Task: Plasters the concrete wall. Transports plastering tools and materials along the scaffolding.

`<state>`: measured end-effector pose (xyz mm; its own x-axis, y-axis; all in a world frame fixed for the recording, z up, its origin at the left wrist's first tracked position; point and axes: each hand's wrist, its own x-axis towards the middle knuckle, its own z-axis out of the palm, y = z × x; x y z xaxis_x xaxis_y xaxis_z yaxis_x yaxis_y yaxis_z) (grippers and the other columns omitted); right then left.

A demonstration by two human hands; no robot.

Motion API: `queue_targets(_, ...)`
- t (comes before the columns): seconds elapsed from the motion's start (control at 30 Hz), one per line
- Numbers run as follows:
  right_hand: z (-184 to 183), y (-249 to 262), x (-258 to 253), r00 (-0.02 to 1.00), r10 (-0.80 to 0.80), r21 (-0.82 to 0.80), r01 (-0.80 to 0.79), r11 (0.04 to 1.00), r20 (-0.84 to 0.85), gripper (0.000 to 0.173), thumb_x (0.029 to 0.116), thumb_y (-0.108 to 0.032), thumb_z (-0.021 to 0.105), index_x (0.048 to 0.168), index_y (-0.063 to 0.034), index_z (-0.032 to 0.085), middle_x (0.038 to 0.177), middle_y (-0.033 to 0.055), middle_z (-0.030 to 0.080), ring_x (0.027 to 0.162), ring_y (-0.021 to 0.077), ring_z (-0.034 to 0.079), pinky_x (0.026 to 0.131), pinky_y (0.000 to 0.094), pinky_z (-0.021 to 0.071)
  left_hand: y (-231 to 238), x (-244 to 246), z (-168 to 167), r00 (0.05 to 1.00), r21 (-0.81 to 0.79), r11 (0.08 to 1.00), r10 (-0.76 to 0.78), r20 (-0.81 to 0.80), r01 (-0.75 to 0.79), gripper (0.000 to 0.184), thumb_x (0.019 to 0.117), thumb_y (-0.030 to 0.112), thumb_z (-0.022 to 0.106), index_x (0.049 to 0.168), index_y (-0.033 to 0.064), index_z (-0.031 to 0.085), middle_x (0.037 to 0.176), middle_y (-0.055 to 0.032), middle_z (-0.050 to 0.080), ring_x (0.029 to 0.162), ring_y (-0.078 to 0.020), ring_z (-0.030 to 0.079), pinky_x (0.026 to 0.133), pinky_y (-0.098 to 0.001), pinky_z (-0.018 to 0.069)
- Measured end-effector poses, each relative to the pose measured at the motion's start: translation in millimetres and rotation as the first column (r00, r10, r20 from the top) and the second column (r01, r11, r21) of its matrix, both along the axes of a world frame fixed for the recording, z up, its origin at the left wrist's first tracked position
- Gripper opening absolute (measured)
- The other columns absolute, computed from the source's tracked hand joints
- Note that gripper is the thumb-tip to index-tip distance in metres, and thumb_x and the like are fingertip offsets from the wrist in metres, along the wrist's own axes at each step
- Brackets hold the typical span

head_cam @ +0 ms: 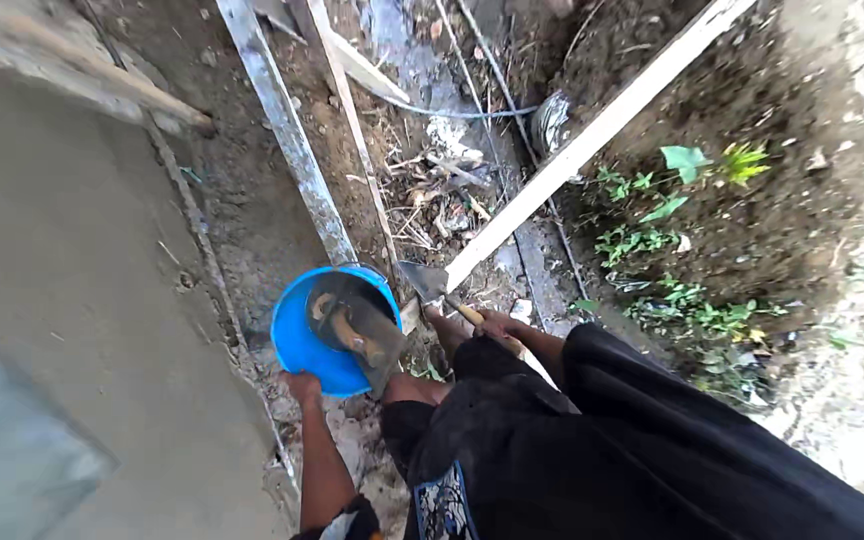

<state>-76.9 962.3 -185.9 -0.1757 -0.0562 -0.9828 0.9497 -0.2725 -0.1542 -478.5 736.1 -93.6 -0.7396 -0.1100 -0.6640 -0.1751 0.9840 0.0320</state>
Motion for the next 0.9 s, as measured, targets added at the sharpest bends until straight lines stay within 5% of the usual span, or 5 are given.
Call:
queue_targets(0.3, 65, 99, -41, 0.967, -0.242, 0.282, 0.212, 0.936, 0.074, 0.042, 0.1038, -0.019, 0.057, 0.140, 0.0032, 0.052, 0.120, 0.0204, 0.067, 0.104, 0.0277, 0.068, 0.095, 0.0457, 0.0534, -3, -5, -1, 0.999, 0.161, 0.987, 0.015, -0.030, -0.010, 0.061, 0.1018, 0.007, 0.057, 0.155, -0.0044, 0.030, 0.154, -0.0373, 0.035, 0.141, -0.0505, 0.041, 0.113, -0.0579, 0.0409)
queue_targets(0.4, 106, 103, -26, 0.957, -0.291, 0.285, 0.275, 0.918, 0.013, 0.038, 0.1041, -0.016, 0.055, 0.137, 0.0027, 0.053, 0.112, 0.0177, 0.068, 0.094, 0.0239, 0.068, 0.087, 0.0430, 0.0551, 4, -7, 9, 0.997, 0.245, 0.969, -0.016, -0.080, 0.035, 0.064, 0.0899, -0.003, 0.064, 0.150, -0.0049, 0.041, 0.147, -0.0340, 0.047, 0.138, -0.0472, 0.047, 0.113, -0.0581, 0.0400)
queue_targets(0.57, 146, 78, 42, 0.918, -0.395, 0.273, 0.390, 0.879, -0.037, 0.045, 0.0962, -0.009, 0.063, 0.139, 0.0011, 0.050, 0.103, 0.0159, 0.069, 0.084, 0.0219, 0.067, 0.078, 0.0410, 0.0564, -2, -19, 6, 0.991, 0.290, 0.950, 0.130, -0.017, -0.120, 0.085, 0.0840, -0.002, 0.072, 0.155, -0.0053, 0.026, 0.135, -0.0364, 0.055, 0.123, -0.0486, 0.058, 0.099, -0.0619, 0.0504)
queue_targets(0.77, 199, 21, 121, 0.832, -0.553, 0.333, 0.509, 0.793, 0.044, 0.036, 0.0966, -0.012, 0.064, 0.128, 0.0032, 0.057, 0.100, 0.0150, 0.068, 0.083, 0.0221, 0.066, 0.078, 0.0420, 0.0553, -14, -32, -12, 0.991, 0.421, 0.898, 0.136, 0.006, -0.126, 0.059, 0.0723, -0.008, 0.078, 0.127, -0.0103, 0.058, 0.126, -0.0361, 0.058, 0.113, -0.0497, 0.058, 0.090, -0.0663, 0.0501)
queue_targets(0.9, 225, -38, 166, 0.648, -0.749, 0.387, 0.660, 0.644, 0.140, 0.036, 0.0966, -0.012, 0.063, 0.129, 0.0026, 0.057, 0.102, 0.0149, 0.065, 0.083, 0.0212, 0.062, 0.078, 0.0417, 0.0537, -5, -52, 2, 0.975, 0.326, 0.934, -0.079, -0.209, 0.146, 0.052, 0.0920, 0.017, 0.073, 0.132, -0.0113, 0.055, 0.131, -0.0353, 0.058, 0.122, -0.0498, 0.056, 0.099, -0.0645, 0.0479)
